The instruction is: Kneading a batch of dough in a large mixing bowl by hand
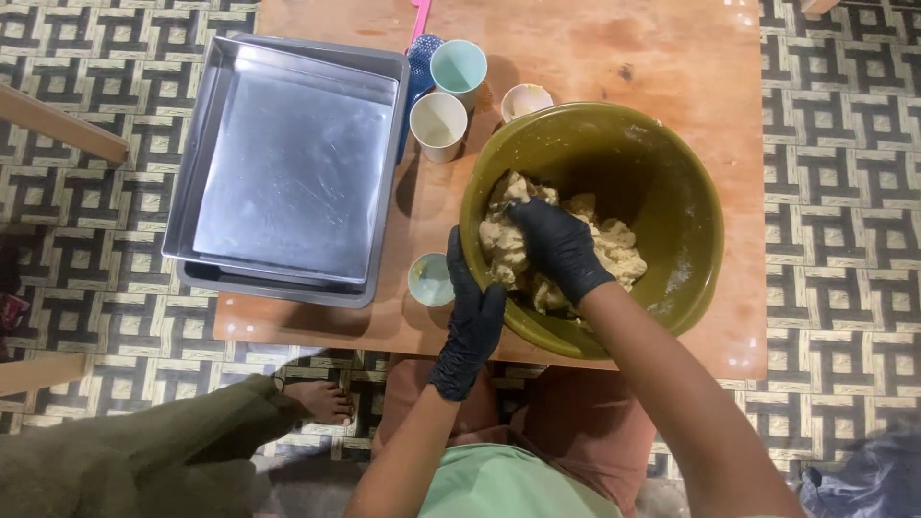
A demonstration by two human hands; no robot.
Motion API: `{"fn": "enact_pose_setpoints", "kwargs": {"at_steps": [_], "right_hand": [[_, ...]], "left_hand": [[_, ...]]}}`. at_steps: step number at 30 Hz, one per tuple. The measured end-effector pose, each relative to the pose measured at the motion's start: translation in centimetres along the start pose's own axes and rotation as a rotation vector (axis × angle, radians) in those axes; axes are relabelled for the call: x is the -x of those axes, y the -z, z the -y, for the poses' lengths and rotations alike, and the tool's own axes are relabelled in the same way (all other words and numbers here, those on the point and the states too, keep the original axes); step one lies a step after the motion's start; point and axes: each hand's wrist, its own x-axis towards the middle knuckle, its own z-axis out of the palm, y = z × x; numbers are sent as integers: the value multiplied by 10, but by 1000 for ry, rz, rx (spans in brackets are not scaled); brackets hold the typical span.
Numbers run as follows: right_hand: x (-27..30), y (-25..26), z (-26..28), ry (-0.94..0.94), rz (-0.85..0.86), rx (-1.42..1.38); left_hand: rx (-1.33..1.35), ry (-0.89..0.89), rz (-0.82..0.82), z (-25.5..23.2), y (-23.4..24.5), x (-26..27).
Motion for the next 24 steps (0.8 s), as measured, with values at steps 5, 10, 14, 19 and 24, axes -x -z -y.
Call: {"fn": "enact_pose_setpoints", "kwargs": {"at_steps": [5, 10, 14, 19, 24], "right_hand": [[-4, 2, -7, -204, 91, 26], [6, -2, -41, 95, 74, -126], [36, 73, -4, 317, -20, -972], [27, 110, -14, 692, -37, 354], [-2, 123, -19, 873, -56, 2122]], "left_hand": [[57, -27, -3, 3, 4, -1], [-28, 40, 28, -29, -2, 1], [-36, 96, 33, -42, -2, -2], [-17, 115, 25, -41, -2, -2], [18, 122, 20, -39, -4, -6]]}}
